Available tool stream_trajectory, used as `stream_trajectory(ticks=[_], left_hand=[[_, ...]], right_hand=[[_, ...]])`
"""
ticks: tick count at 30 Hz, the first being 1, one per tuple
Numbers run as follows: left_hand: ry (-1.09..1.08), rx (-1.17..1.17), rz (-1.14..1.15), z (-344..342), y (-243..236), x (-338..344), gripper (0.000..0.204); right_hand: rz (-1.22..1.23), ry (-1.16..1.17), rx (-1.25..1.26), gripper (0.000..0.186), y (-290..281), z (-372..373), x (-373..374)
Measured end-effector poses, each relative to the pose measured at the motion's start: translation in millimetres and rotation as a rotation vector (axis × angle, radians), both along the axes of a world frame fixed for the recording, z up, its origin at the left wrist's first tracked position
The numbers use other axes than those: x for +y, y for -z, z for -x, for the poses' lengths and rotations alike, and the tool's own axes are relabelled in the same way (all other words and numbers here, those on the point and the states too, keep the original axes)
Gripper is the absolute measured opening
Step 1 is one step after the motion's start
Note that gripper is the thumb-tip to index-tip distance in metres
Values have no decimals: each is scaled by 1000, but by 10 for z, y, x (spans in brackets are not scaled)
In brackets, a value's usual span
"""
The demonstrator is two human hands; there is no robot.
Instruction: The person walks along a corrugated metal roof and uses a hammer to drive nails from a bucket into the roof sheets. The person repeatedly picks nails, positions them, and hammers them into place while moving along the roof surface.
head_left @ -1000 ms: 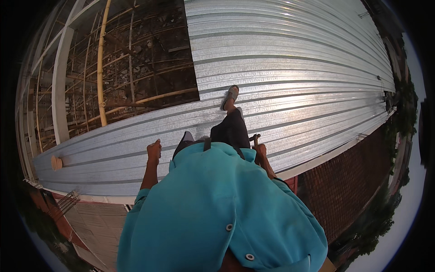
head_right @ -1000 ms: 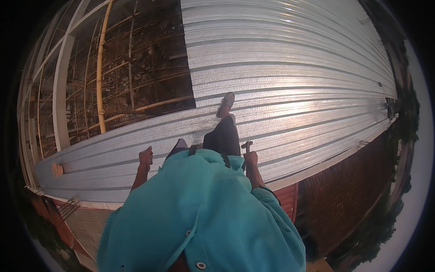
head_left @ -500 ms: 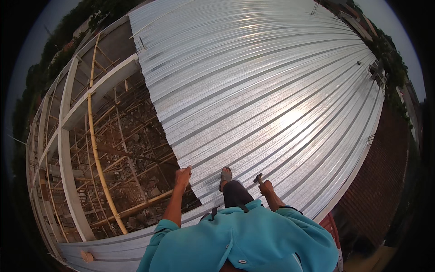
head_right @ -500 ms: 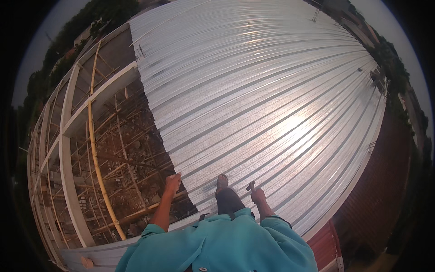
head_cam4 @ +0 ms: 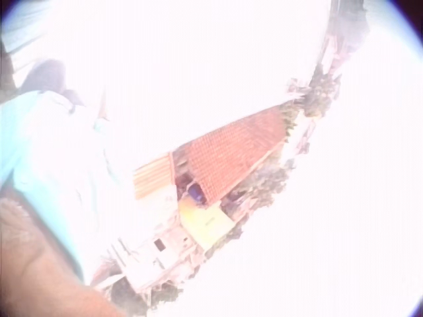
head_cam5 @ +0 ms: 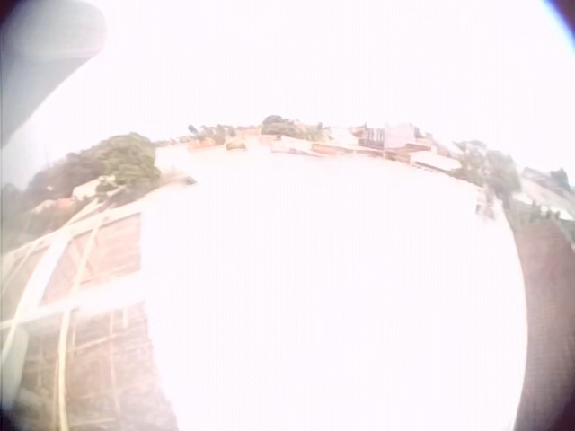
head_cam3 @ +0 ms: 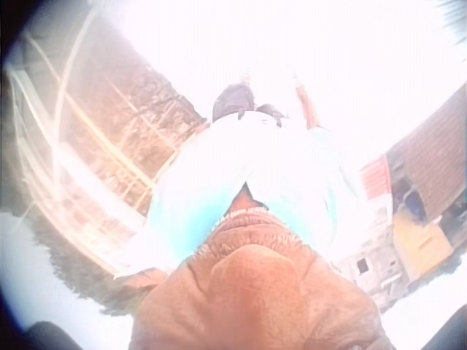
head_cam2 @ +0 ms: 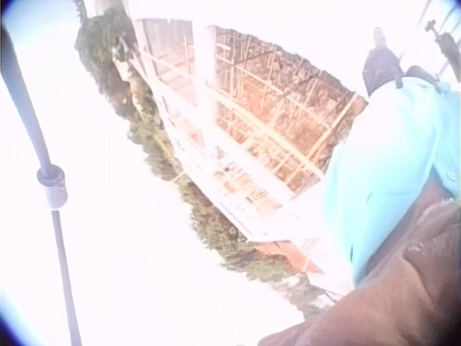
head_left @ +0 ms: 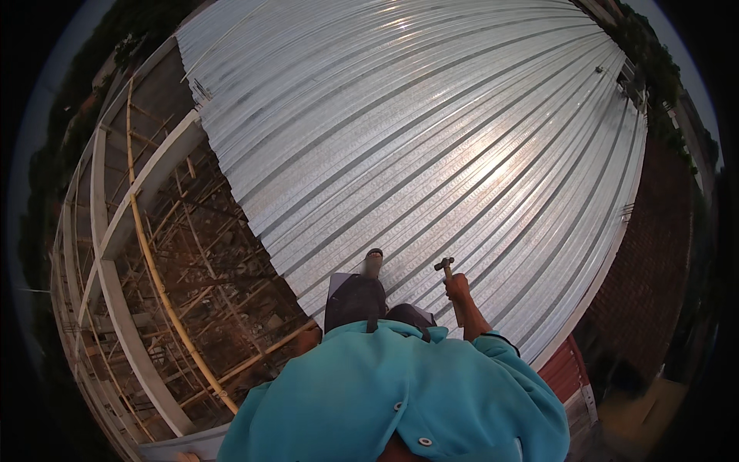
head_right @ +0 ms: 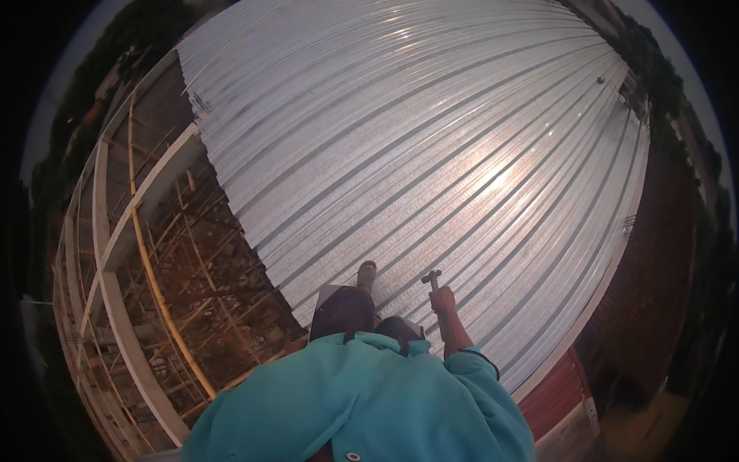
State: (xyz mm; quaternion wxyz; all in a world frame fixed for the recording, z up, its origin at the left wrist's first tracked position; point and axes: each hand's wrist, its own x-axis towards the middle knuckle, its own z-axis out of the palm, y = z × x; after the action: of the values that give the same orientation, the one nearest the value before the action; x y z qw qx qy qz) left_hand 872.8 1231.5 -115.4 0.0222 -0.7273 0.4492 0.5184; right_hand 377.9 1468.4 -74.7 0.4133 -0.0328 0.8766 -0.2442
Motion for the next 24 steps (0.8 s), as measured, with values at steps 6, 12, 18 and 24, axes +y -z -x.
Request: stream_trajectory(ticks=[6, 12, 18, 24], left_hand=[[230, -76, -128, 796, -23, -885, 32], [192, 118, 1, 3403, -489, -2588, 33], [461, 303, 100, 6004, -1359, -3699, 31], [463, 445, -123, 8393, -1855, -3709, 29]], right_hand=[[-222, 138, -35, 35, 32, -115, 290], [-230, 472, -85, 28, 57, 259, 336], [-131, 624, -18, 44, 266, 1013, -141], [-120, 779, -1, 43, 973, 1903, -245]])
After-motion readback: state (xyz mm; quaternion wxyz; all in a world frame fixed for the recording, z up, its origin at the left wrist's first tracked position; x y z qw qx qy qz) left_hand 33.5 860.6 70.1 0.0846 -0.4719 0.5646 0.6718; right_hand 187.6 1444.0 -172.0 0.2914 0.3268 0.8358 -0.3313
